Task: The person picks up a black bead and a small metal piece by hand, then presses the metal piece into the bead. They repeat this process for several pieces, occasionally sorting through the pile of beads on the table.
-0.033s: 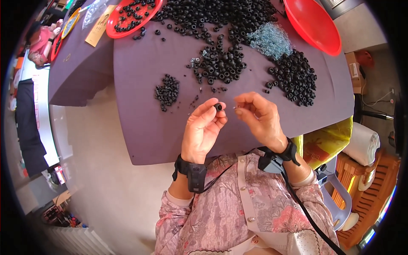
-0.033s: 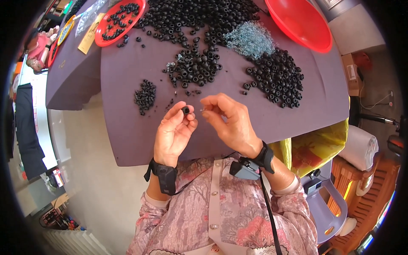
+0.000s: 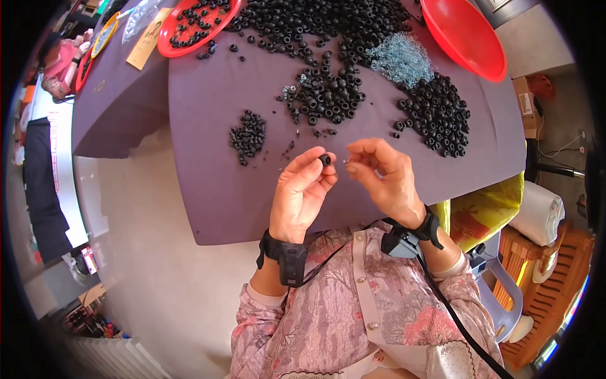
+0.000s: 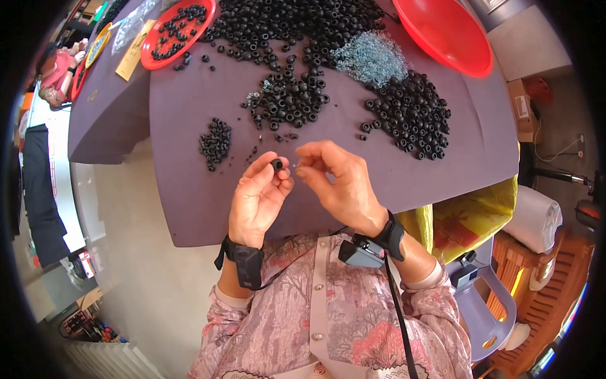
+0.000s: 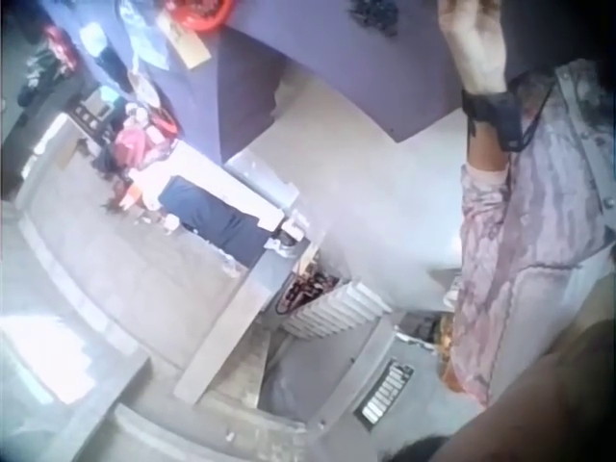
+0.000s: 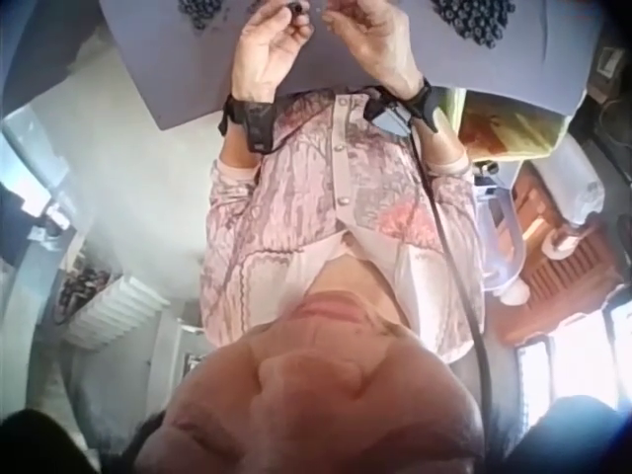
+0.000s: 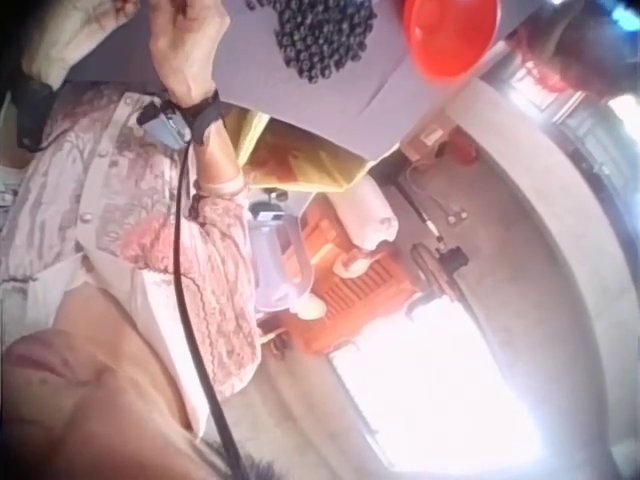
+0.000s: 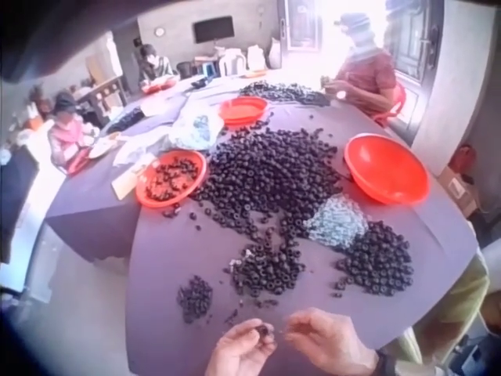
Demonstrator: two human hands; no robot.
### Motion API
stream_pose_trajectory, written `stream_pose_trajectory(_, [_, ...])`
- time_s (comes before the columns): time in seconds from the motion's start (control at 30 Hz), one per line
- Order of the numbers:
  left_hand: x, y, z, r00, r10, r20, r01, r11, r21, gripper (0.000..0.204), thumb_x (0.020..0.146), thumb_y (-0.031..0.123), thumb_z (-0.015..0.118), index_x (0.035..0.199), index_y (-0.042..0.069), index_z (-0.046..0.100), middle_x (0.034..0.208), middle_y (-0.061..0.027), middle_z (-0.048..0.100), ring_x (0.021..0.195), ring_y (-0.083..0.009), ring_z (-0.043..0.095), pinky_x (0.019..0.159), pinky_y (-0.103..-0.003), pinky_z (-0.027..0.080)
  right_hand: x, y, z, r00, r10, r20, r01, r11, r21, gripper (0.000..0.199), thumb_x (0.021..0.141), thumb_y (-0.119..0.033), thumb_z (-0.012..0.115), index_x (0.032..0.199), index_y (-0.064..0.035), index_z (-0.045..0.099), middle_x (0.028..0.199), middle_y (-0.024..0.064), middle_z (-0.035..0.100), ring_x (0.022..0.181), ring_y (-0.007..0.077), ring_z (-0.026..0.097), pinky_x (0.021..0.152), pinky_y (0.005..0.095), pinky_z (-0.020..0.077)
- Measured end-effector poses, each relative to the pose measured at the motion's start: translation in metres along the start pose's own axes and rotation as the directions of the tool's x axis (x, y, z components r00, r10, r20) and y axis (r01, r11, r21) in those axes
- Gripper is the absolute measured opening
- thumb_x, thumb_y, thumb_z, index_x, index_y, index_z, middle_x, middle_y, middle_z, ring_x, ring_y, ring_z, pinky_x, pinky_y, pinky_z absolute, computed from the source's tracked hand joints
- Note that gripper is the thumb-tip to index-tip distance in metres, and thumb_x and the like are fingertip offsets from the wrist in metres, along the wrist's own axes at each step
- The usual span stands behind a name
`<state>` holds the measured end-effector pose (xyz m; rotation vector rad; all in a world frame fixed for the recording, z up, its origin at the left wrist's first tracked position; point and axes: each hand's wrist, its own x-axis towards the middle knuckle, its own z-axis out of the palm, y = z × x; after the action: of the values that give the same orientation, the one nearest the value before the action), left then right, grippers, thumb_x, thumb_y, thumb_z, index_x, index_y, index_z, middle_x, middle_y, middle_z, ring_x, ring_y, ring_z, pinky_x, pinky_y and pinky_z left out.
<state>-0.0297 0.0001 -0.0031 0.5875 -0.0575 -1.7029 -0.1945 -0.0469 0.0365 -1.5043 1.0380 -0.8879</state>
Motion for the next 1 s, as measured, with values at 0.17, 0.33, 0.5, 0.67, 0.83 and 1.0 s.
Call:
stream_pose_trajectory(0.17, [-0.004,-0.005,0.001,0.999,0.039,0.005,-0.040,0.992,0.116,0.020,0.087,0.002,0.058,0.106,0.000,0.062,0.099,-0.0120,0.064,0.082,-0.0168,0.060,0.076,-0.029,0.050,-0.001,-0.004,0.009,0.954,-0.296,0.038,0.296,0.923,-0.245,0.016,0.075,0.008,0.062,0.088,-0.0014,0.061,0.084,0.0074,0.059,0.070,0.0179,0.060,0.060,0.0276,0.0478])
stream_pose_trajectory(0.33, [-0.005,-0.007,-0.002,1.000,0.029,-0.004,-0.028,0.992,0.123,0.018,0.088,0.004,0.056,0.105,0.002,0.062,0.095,-0.0077,0.064,0.083,-0.0157,0.059,0.079,-0.030,0.047,0.001,0.002,0.014,0.925,-0.370,0.081,0.376,0.872,-0.314,0.019,0.073,0.008,0.063,0.089,-0.0021,0.061,0.084,0.0071,0.057,0.070,0.0199,0.060,0.058,0.0283,0.0470])
stream_pose_trajectory(0.5, [-0.009,-0.001,-0.011,0.999,-0.011,0.041,0.005,0.992,0.127,0.017,0.088,0.004,0.056,0.103,0.003,0.064,0.094,-0.0081,0.064,0.081,-0.0169,0.059,0.077,-0.031,0.048,0.004,0.006,0.017,0.988,-0.067,0.140,0.051,0.992,0.116,0.019,0.076,0.009,0.063,0.089,-0.0016,0.056,0.082,0.0040,0.057,0.071,0.0160,0.061,0.061,0.0254,0.0475])
stream_pose_trajectory(0.67, [-0.012,0.008,-0.011,0.993,-0.025,0.113,-0.001,0.974,0.228,0.016,0.088,0.004,0.057,0.102,0.004,0.064,0.091,-0.0085,0.065,0.079,-0.0178,0.060,0.076,-0.032,0.049,0.019,0.008,0.014,0.877,0.219,0.428,-0.431,0.752,0.499,0.021,0.079,0.008,0.063,0.093,-0.0017,0.051,0.082,0.0043,0.058,0.071,0.0133,0.061,0.063,0.0240,0.0482])
stream_pose_trajectory(0.83, [-0.011,0.007,-0.018,0.999,-0.025,0.039,0.020,0.992,0.125,0.014,0.087,0.004,0.058,0.101,0.002,0.064,0.090,-0.0079,0.065,0.079,-0.0156,0.061,0.074,-0.029,0.050,0.013,0.015,0.024,0.906,0.205,0.370,-0.368,0.812,0.452,0.020,0.080,0.004,0.064,0.095,-0.0020,0.052,0.081,0.0042,0.059,0.072,0.0123,0.060,0.065,0.0242,0.0487])
stream_pose_trajectory(1.0, [-0.014,0.009,-0.020,0.998,0.037,-0.042,-0.036,0.999,0.004,0.017,0.087,0.004,0.058,0.103,0.003,0.062,0.095,-0.0098,0.064,0.079,-0.0165,0.059,0.074,-0.030,0.049,0.016,0.009,0.024,0.963,0.121,0.239,-0.107,0.992,-0.071,0.012,0.083,-0.004,0.064,0.092,-0.0004,0.057,0.081,0.0033,0.059,0.068,0.0112,0.059,0.061,0.0239,0.0466])
